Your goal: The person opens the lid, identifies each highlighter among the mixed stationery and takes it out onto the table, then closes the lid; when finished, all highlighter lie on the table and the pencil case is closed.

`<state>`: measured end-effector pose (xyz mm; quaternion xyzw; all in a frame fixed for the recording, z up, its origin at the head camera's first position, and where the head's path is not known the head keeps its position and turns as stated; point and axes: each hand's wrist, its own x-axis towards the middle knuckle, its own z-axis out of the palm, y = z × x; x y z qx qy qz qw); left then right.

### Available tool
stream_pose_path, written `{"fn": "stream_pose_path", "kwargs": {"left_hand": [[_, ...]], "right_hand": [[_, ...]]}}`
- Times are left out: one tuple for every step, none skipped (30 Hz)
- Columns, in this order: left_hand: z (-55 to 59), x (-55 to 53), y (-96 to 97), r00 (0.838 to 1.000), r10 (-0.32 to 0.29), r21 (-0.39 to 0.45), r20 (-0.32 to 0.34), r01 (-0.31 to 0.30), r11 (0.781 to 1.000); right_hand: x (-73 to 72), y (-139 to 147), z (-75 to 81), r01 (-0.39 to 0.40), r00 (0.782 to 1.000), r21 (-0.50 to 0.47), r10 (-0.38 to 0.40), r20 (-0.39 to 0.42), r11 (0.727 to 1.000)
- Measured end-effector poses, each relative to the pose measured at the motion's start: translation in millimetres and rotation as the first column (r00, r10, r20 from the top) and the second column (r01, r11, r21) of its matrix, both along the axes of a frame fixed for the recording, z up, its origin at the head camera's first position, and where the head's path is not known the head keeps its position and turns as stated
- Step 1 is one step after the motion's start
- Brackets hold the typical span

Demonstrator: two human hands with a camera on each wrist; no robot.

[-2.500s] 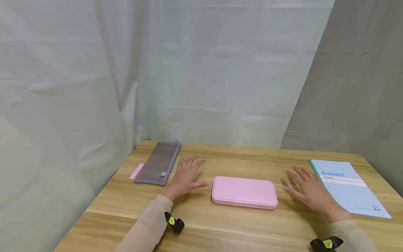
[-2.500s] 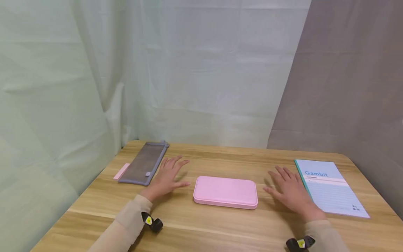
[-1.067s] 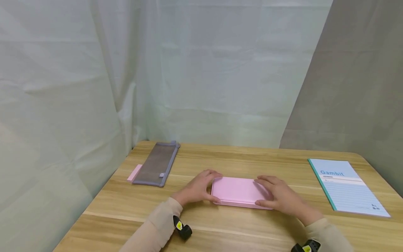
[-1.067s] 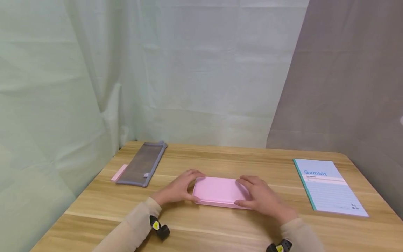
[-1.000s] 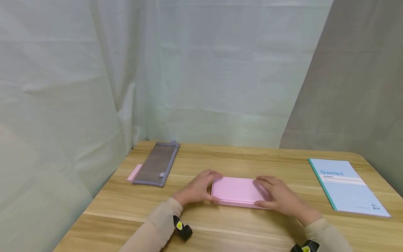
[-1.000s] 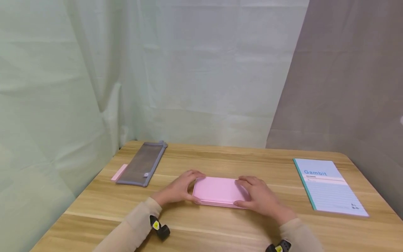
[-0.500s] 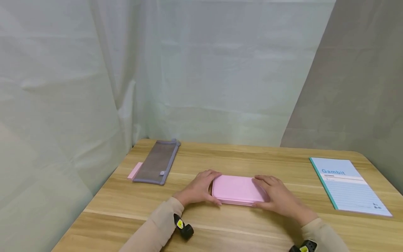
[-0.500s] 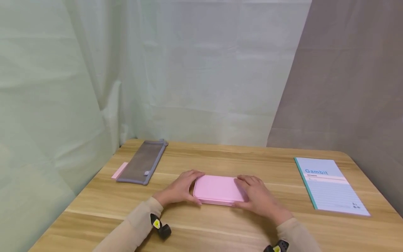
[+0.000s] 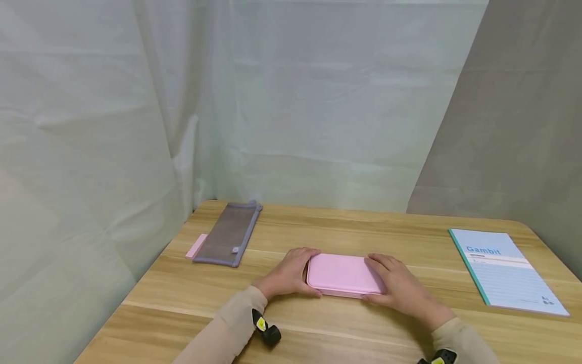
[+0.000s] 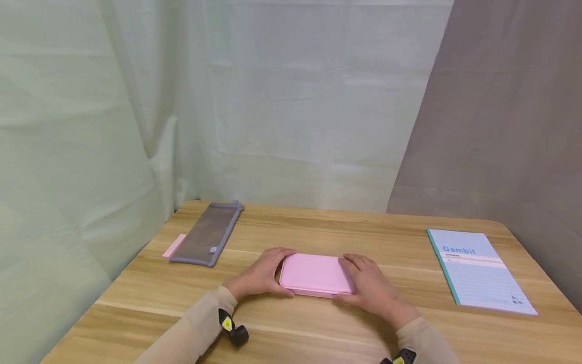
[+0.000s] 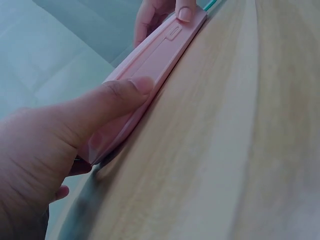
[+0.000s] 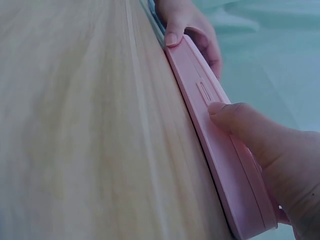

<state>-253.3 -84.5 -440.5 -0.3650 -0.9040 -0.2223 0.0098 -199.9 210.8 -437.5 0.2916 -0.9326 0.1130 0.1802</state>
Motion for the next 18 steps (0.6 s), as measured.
{"fn": "stream_pose_path", "kwargs": {"left_hand": [[-0.6, -0.3, 0.0, 1.0, 0.0, 0.003, -0.002, 0.0, 1.0], [-1.1, -0.4, 0.0, 1.0, 0.0, 0.007, -0.002, 0.0, 1.0], [-1.8, -0.8, 0.1, 1.0, 0.001, 0.009, -0.003, -0.001, 1.0], [-2.3, -1.0, 0.2, 1.0, 0.002, 0.009, -0.004, -0.002, 1.0], [-2.6, -1.1, 0.2, 1.0, 0.003, 0.011, -0.005, -0.003, 1.0], [-3.0, -1.2, 0.3, 1.0, 0.005, 0.012, -0.005, -0.004, 1.0], [-3.2, -1.0, 0.3, 1.0, 0.007, 0.014, 0.0, -0.007, 1.0], [-3.4, -0.8, 0.3, 1.0, 0.009, 0.016, 0.005, -0.009, 1.0], [-3.5, -0.6, 0.3, 1.0, 0.01, 0.015, 0.007, -0.01, 1.0], [-3.5, -0.3, 0.3, 1.0, 0.012, 0.017, 0.013, -0.012, 1.0], [-3.6, -0.1, 0.3, 1.0, 0.015, 0.017, 0.016, -0.015, 1.0], [-3.8, 0.2, 0.3, 1.0, 0.018, 0.017, 0.021, -0.018, 1.0], [-3.9, 0.2, 0.4, 1.0, 0.02, 0.017, 0.022, -0.02, 1.0], [-4.2, 0.0, 0.5, 1.0, 0.022, 0.016, 0.02, -0.022, 1.0], [-4.2, -0.2, 0.6, 1.0, 0.024, 0.016, 0.018, -0.024, 1.0], [-4.5, -0.4, 0.7, 1.0, 0.025, 0.017, 0.016, -0.025, 1.0], [-4.8, -0.7, 0.8, 1.0, 0.025, 0.019, 0.015, -0.026, 0.999], [-5.1, -0.9, 0.8, 1.0, 0.025, 0.021, 0.014, -0.025, 0.999]], "right_hand": [[-0.1, -0.1, -0.4, 0.004, 1.0, 0.003, -0.004, -0.001, 1.0], [0.0, 0.1, -0.4, 0.008, 1.0, 0.007, -0.008, -0.003, 1.0], [0.0, 0.2, -0.4, 0.013, 1.0, 0.013, -0.013, -0.005, 1.0], [-0.2, 0.2, -0.4, 0.018, 1.0, 0.022, -0.018, -0.005, 1.0], [-0.4, 0.3, -0.4, 0.023, 1.0, 0.029, -0.023, -0.003, 0.999], [-0.6, 0.4, -0.3, 0.027, 1.0, 0.034, -0.027, -0.002, 0.999], [-0.9, 0.5, -0.1, 0.029, 1.0, 0.038, -0.029, 0.001, 0.999], [-1.2, 0.6, 0.0, 0.03, 1.0, 0.042, -0.031, 0.003, 0.999], [-1.6, 0.6, 0.0, 0.031, 0.999, 0.042, -0.031, 0.006, 0.999], [-1.9, 0.7, 0.5, 0.028, 1.0, 0.039, -0.029, 0.008, 0.999], [-2.5, 0.6, 0.9, 0.025, 1.0, 0.035, -0.025, 0.009, 0.999], [-3.2, 0.5, 1.4, 0.021, 1.0, 0.031, -0.021, 0.006, 0.999], [-4.4, 0.7, 1.5, 0.016, 1.0, 0.026, -0.016, 0.005, 1.0], [-5.5, 0.8, 1.8, 0.012, 1.0, 0.022, -0.012, 0.001, 1.0], [-6.7, 1.1, 2.0, 0.009, 1.0, 0.017, -0.009, -0.002, 1.0], [-7.7, 1.6, 2.2, 0.006, 1.0, 0.013, -0.006, -0.005, 1.0], [-8.9, 1.8, 2.0, 0.005, 1.0, 0.011, -0.005, -0.004, 1.0], [-9.8, 2.3, 1.8, 0.004, 1.0, 0.006, -0.004, -0.003, 1.0]]}}
